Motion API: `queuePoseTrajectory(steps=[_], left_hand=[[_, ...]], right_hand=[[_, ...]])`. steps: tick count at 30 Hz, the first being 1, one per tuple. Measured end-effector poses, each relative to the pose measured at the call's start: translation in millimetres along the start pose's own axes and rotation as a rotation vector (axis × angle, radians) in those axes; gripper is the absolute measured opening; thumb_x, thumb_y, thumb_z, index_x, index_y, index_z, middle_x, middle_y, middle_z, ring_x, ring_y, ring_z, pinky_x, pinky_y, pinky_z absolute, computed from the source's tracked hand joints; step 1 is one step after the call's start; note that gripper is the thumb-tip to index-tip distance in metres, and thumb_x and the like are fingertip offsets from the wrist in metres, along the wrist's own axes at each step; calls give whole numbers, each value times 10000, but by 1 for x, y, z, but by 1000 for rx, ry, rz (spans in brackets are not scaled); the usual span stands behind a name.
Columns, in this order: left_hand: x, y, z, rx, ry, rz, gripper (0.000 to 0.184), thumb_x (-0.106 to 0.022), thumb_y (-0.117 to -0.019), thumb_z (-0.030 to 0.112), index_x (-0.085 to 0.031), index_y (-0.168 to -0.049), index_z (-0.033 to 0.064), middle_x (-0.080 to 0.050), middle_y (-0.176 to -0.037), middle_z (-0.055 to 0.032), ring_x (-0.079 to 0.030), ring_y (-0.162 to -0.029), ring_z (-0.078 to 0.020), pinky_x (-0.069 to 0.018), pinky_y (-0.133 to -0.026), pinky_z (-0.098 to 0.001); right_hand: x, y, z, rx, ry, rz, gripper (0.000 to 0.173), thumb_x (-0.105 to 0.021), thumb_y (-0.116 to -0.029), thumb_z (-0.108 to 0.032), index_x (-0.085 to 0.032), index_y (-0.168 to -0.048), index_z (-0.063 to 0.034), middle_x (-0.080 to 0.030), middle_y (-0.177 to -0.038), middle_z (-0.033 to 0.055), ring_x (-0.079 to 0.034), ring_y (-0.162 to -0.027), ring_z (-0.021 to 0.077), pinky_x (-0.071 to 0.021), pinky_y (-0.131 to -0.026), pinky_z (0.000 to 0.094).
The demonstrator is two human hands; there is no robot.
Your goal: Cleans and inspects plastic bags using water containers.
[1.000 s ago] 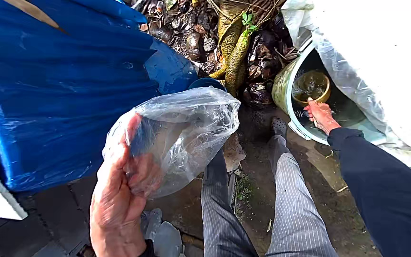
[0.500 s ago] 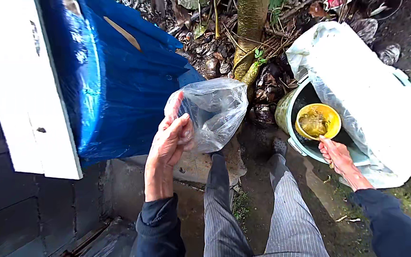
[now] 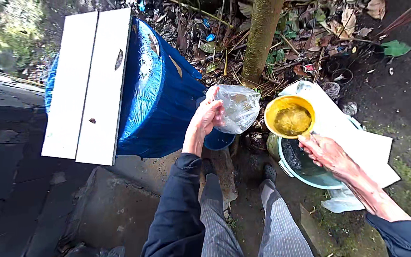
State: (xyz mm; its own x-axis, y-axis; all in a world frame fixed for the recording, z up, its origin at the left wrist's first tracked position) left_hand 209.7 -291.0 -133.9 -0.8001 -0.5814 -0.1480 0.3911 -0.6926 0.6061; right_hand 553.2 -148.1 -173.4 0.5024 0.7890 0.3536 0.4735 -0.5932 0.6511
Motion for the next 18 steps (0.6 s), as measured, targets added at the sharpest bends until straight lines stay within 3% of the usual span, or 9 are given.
queuePoseTrajectory(steps=[3, 7, 8, 10, 12, 14, 15, 17, 18], left_hand=[[-3, 5, -1, 53, -119, 102, 329, -547, -1038, 313, -522, -1364, 287, -418, -630, -3, -362, -425, -75, -358, -398, -209], [-22, -72, -7, 103, -48, 38, 555, -433, -1103, 303, -203, -1605, 363, -459, -704, -34, -467, -477, -160, -493, -438, -354], [-22, -82, -3, 80, -55, 61, 525, -420, -1109, 321, -239, -1602, 338, -451, -703, -35, -463, -484, -172, -495, -447, -376], [-19, -93, 11, 8, -98, 126, 338, -410, -1107, 360, -442, -1418, 233, -413, -662, -9, -444, -481, -165, -476, -444, -377], [-13, -92, 30, -55, -147, 198, 360, -415, -1108, 400, -540, -1386, 208, -536, -782, -61, -509, -562, -188, -489, -486, -382], [-8, -88, 44, -86, -142, 218, 348, -415, -1111, 375, -559, -1369, 190, -568, -834, -79, -539, -599, -197, -500, -498, -386], [-7, -85, 49, -92, -124, 212, 305, -414, -1111, 358, -567, -1318, 194, -500, -749, -44, -490, -532, -172, -475, -449, -358], [-3, -78, 51, -77, -45, 162, 227, -394, -1119, 360, -543, -1150, 192, -353, -598, 32, -360, -409, -115, -403, -361, -291], [0, -74, 48, -59, 7, 131, 228, -392, -1120, 361, -544, -1168, 198, -331, -584, 43, -338, -399, -106, -388, -356, -277]], right_hand=[[-6, -16, -84, 214, 304, -25, 448, -483, -1069, -461, -686, -950, -80, -594, -727, 55, -568, -613, 179, -482, -590, 416], [-18, -40, -157, 489, 589, 63, 427, -515, -1048, -420, -648, -824, -82, -602, -703, 132, -635, -682, 340, -495, -603, 576], [-20, -38, -170, 535, 604, 73, 415, -524, -1044, -412, -654, -826, -84, -608, -714, 139, -639, -683, 351, -493, -592, 577], [-24, -39, -196, 589, 635, 99, 397, -535, -1036, -392, -634, -798, -91, -609, -724, 144, -641, -699, 358, -478, -581, 576], [-30, -52, -221, 535, 707, 85, 411, -516, -1038, -399, -613, -787, -89, -615, -752, 143, -648, -769, 358, -473, -635, 579], [-34, -58, -236, 494, 711, 74, 436, -507, -1046, -400, -601, -795, -56, -616, -793, 164, -646, -828, 375, -476, -683, 587], [-34, -60, -239, 482, 670, 76, 446, -510, -1052, -400, -599, -802, -43, -614, -802, 171, -643, -834, 377, -478, -697, 586], [-31, -57, -228, 429, 452, 63, 450, -506, -1055, -426, -619, -828, -54, -588, -750, 130, -610, -722, 306, -476, -651, 519], [-29, -47, -213, 364, 274, 39, 461, -494, -1054, -481, -659, -872, -91, -570, -706, 74, -570, -614, 216, -472, -569, 417]])
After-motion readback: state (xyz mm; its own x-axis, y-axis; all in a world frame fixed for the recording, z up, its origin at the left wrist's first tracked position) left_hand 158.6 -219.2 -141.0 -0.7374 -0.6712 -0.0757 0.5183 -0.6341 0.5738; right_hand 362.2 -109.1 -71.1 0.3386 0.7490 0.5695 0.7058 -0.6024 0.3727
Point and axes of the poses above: each hand's wrist, its own y-axis away from the middle knuckle, its own x-axis out of the back of the hand, z = x × y, the point moved 9 cm from there along -y, towards the middle knuckle
